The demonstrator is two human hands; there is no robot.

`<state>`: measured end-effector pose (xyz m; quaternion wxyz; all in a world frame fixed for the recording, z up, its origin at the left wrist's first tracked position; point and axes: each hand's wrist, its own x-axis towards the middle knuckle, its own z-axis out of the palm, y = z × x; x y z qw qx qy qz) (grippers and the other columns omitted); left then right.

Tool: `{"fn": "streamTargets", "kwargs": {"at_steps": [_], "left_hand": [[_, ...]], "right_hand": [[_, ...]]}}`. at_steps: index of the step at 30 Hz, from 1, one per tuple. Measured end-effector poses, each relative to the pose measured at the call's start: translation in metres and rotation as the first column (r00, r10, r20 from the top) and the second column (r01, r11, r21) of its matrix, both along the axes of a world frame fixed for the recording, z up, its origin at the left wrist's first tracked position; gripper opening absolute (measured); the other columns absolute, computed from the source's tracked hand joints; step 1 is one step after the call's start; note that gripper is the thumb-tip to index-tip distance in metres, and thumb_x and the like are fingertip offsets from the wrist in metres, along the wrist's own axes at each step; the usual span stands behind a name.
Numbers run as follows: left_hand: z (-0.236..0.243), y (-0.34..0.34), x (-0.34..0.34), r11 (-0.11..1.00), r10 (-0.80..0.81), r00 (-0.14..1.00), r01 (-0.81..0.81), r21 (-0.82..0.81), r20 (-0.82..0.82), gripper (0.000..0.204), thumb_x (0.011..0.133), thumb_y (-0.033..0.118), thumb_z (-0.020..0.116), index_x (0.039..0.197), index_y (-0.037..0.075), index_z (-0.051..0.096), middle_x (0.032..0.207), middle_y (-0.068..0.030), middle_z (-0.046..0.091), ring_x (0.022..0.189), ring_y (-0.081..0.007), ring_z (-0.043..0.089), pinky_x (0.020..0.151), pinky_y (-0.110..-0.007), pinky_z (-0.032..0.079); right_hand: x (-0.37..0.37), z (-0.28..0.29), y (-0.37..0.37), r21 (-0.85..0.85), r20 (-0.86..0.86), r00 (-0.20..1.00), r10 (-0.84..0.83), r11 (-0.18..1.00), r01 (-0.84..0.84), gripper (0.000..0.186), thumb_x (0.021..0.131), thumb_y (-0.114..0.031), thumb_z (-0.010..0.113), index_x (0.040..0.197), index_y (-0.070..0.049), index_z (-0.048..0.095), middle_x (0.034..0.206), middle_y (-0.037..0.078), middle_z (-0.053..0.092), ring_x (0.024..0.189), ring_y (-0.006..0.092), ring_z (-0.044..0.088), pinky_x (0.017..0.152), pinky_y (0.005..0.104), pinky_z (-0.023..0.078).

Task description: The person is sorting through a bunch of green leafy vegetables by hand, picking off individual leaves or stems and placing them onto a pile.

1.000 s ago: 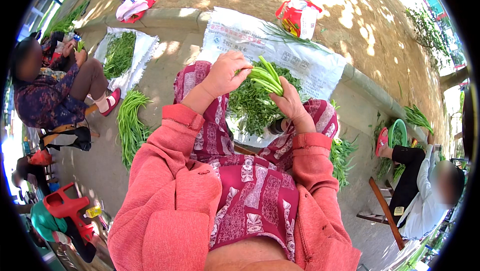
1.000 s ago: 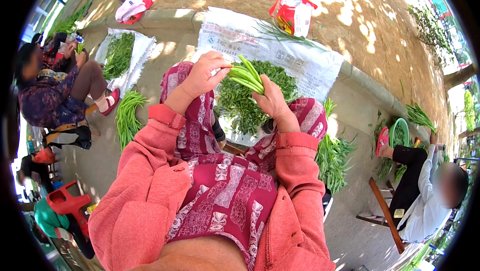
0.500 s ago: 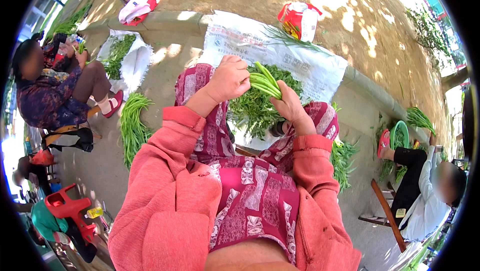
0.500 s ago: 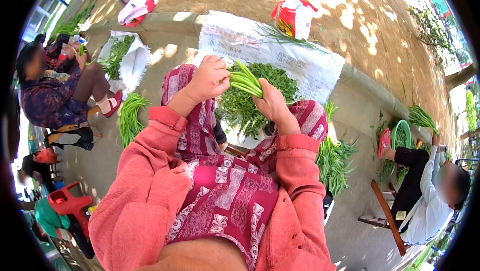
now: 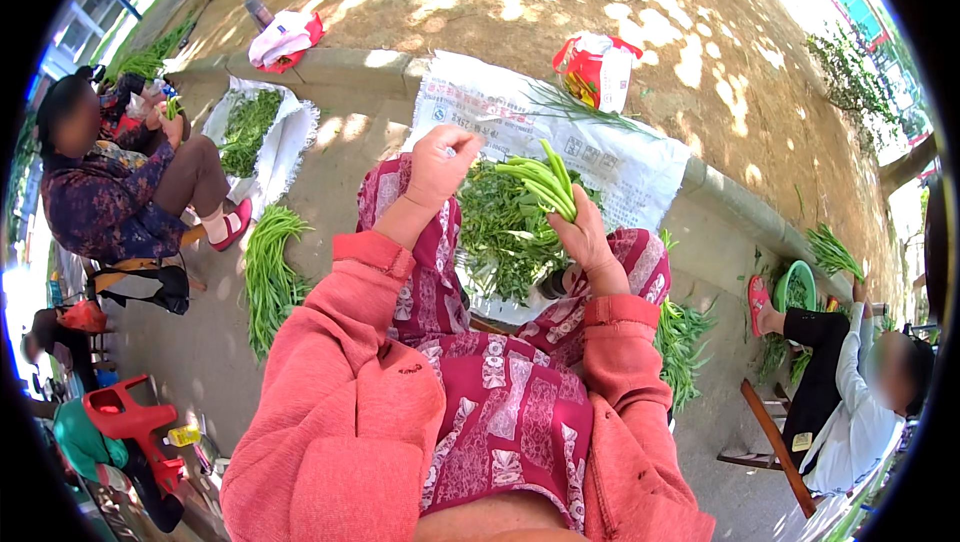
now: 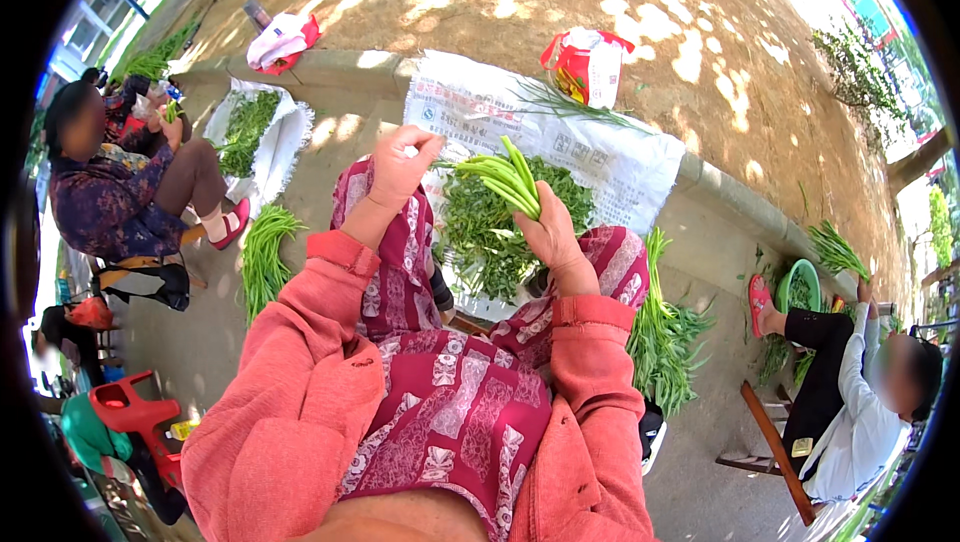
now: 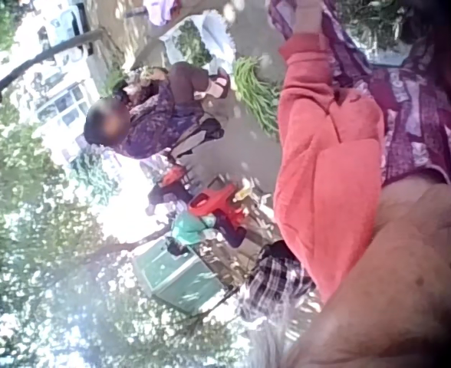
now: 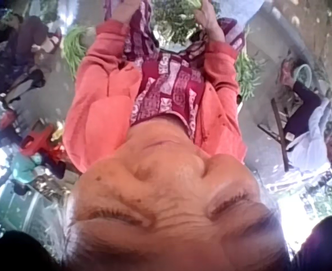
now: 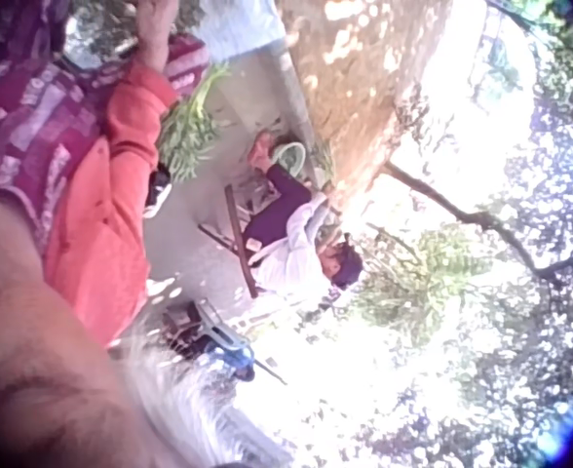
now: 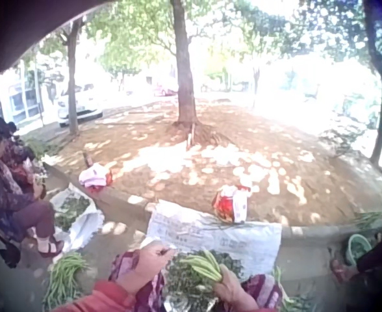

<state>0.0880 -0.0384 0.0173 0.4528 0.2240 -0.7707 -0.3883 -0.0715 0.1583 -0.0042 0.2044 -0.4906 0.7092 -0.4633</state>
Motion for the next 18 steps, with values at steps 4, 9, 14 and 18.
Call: {"fn": "streamTargets", "kwargs": {"at_steps": [4,9,14,18], "left_hand": [[-0.007,0.001,-0.002,0.998,-0.063,0.994,0.064,-0.007,0.09,0.007,0.081,0.008,0.067,0.078,0.002,0.066,0.07,-0.0064,0.059,0.065,-0.017,0.055,0.061,-0.029,0.044],[0.004,0.008,-0.004,0.968,-0.227,0.97,0.234,-0.087,0.087,0.008,0.076,0.009,0.066,0.083,0.005,0.068,0.075,-0.0071,0.059,0.075,-0.0226,0.056,0.07,-0.031,0.044],[0.007,0.013,-0.003,0.92,-0.289,0.935,0.33,-0.21,0.205,0.012,0.074,0.014,0.069,0.083,0.007,0.07,0.077,-0.0065,0.059,0.08,-0.0246,0.055,0.075,-0.036,0.043],[0.003,0.013,-0.004,0.908,-0.322,0.92,0.367,-0.201,0.223,0.01,0.073,0.014,0.07,0.08,0.007,0.07,0.076,-0.0063,0.059,0.08,-0.0257,0.055,0.073,-0.036,0.042]], "right_hand": [[0.004,0.001,0.001,0.018,-0.028,1.0,-0.005,1.0,0.005,0.025,0.08,-0.011,0.062,0.095,-0.001,0.046,0.082,0.022,0.056,0.079,0.0432,0.054,0.069,0.044,0.044],[0.0,-0.007,0.002,0.057,-0.078,0.997,0.018,0.998,-0.014,0.033,0.078,-0.011,0.066,0.103,0.0,0.046,0.086,0.021,0.056,0.08,0.0416,0.053,0.07,0.0437,0.043],[0.001,-0.005,0.0,0.102,-0.099,0.995,0.022,0.995,-0.012,0.031,0.079,-0.01,0.065,0.101,-0.001,0.045,0.086,0.022,0.056,0.082,0.0431,0.053,0.07,0.0442,0.043],[0.0,-0.006,0.002,0.109,-0.129,0.992,0.013,0.994,0.001,0.03,0.08,-0.011,0.064,0.1,-0.002,0.044,0.085,0.022,0.055,0.082,0.0442,0.053,0.07,0.0445,0.043]]}}
